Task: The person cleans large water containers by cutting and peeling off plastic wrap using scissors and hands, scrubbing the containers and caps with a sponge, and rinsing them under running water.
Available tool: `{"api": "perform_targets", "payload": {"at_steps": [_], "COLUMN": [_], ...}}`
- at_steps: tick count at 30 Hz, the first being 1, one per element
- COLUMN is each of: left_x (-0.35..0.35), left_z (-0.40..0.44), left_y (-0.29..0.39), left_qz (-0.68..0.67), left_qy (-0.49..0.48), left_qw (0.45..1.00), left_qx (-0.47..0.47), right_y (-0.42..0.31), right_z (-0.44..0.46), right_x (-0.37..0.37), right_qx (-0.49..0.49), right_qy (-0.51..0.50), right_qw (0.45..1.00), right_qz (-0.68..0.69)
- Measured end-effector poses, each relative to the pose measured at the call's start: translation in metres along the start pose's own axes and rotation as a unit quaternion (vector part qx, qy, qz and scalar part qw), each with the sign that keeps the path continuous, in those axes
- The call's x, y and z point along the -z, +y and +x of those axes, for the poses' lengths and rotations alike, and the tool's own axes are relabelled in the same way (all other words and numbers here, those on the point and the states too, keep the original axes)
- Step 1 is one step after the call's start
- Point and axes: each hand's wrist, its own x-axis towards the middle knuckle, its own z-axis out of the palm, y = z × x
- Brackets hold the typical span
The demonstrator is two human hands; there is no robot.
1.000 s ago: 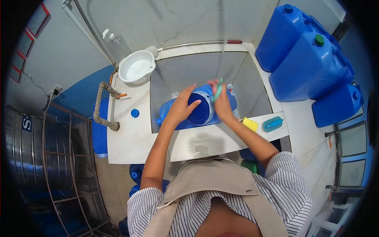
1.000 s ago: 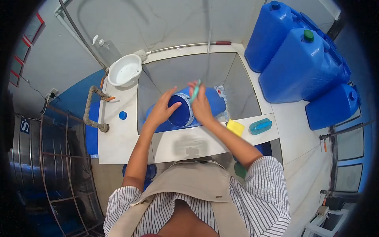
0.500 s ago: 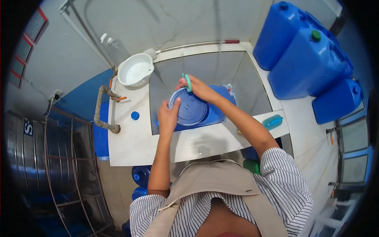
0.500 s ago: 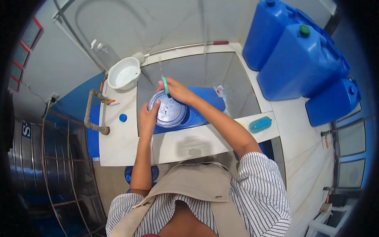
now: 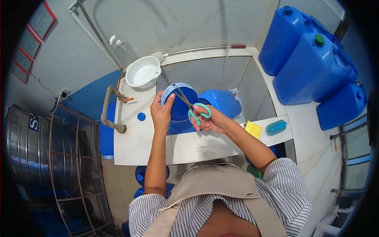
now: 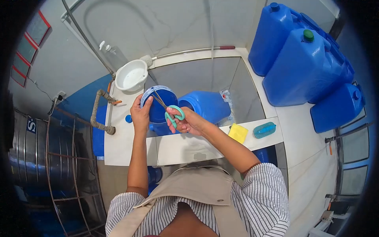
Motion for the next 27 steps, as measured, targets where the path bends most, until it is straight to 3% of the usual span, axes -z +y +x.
{"api": "perform_targets", "payload": {"at_steps": [6, 8, 9, 10, 11, 12, 14, 18, 22, 24, 25, 27], "left_x": [-0.008, -0.011, -0.012, -0.012, -0.011, -0.009, -0.003, 0.001, 0.012, 0.017, 0.018, 0.020], "left_z": [0.000, -0.006, -0.012, -0.016, -0.014, -0.011, -0.002, 0.001, 0.004, 0.009, 0.011, 0.012], "left_y": [0.003, 0.002, 0.000, -0.003, -0.011, -0.007, 0.004, 0.014, 0.023, 0.018, 0.019, 0.021], "left_qz": [-0.023, -0.038, 0.073, 0.182, 0.174, 0.173, 0.097, 0.088, 0.091, 0.051, 0.051, 0.083], "left_qy": [-0.007, -0.005, -0.040, -0.072, -0.054, -0.056, -0.059, -0.125, -0.136, -0.137, -0.135, -0.105], "left_qw": [1.000, 0.999, 0.995, 0.977, 0.978, 0.978, 0.993, 0.988, 0.987, 0.989, 0.989, 0.991], "left_qx": [0.000, -0.015, -0.049, -0.082, -0.099, -0.100, -0.015, -0.007, 0.008, -0.008, -0.009, -0.001], "right_y": [0.001, 0.006, -0.002, -0.013, -0.013, -0.021, -0.034, -0.051, -0.056, -0.051, -0.051, -0.051], "right_z": [-0.001, 0.000, 0.001, 0.004, 0.011, 0.012, 0.011, 0.022, 0.031, 0.041, 0.046, 0.058], "right_x": [-0.007, -0.008, -0.010, -0.011, 0.007, 0.006, 0.001, -0.011, -0.014, -0.016, -0.017, -0.017], "right_qx": [0.027, 0.026, 0.063, 0.098, 0.189, 0.191, 0.329, 0.355, 0.361, 0.441, 0.443, 0.421], "right_qy": [0.010, 0.060, 0.135, 0.207, 0.228, 0.229, 0.285, 0.150, 0.107, 0.111, 0.110, 0.177], "right_qw": [0.999, 0.995, 0.981, 0.959, 0.912, 0.912, 0.706, 0.672, 0.666, 0.583, 0.583, 0.668], "right_qz": [0.017, -0.077, -0.122, -0.168, -0.282, -0.282, -0.559, -0.632, -0.644, -0.673, -0.672, -0.588]}}
